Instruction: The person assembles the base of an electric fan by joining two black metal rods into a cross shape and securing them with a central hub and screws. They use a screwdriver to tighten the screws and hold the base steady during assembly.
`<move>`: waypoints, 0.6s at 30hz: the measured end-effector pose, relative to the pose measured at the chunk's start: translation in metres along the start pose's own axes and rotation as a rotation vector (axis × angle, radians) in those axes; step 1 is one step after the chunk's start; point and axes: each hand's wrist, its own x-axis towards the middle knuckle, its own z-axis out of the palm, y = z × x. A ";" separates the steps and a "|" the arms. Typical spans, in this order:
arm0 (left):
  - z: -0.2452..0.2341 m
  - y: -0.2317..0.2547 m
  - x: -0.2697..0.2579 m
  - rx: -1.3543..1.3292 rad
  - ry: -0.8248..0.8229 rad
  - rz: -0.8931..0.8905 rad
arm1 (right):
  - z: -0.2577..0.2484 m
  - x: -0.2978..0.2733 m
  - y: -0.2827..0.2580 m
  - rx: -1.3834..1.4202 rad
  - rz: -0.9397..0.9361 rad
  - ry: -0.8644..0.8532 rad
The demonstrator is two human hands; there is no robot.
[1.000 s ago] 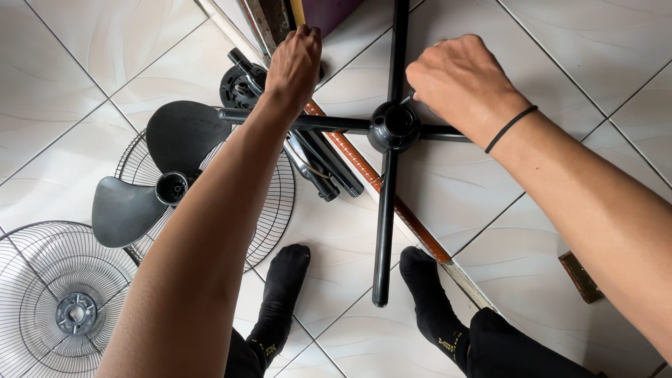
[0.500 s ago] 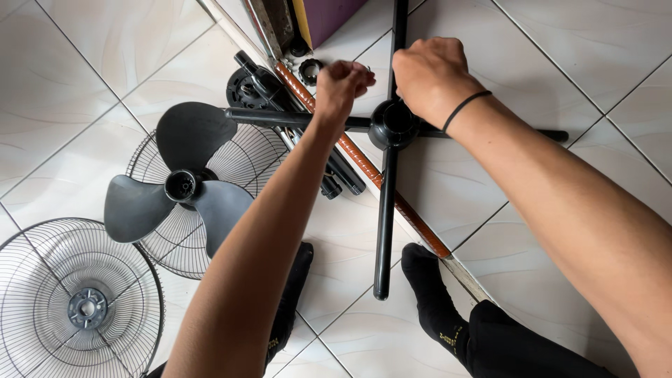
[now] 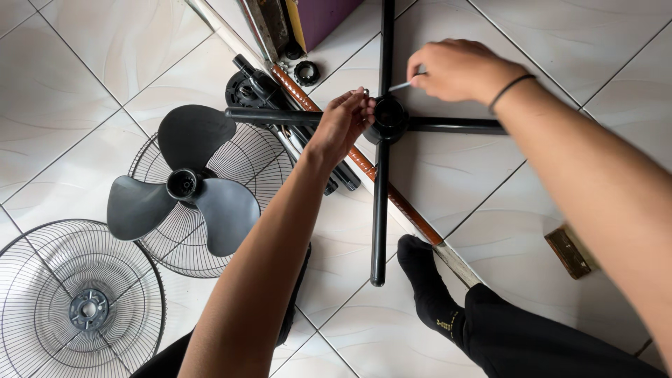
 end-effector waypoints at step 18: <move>0.071 0.016 -0.051 -0.342 -0.241 0.032 | 0.023 -0.128 -0.032 0.909 -0.388 0.386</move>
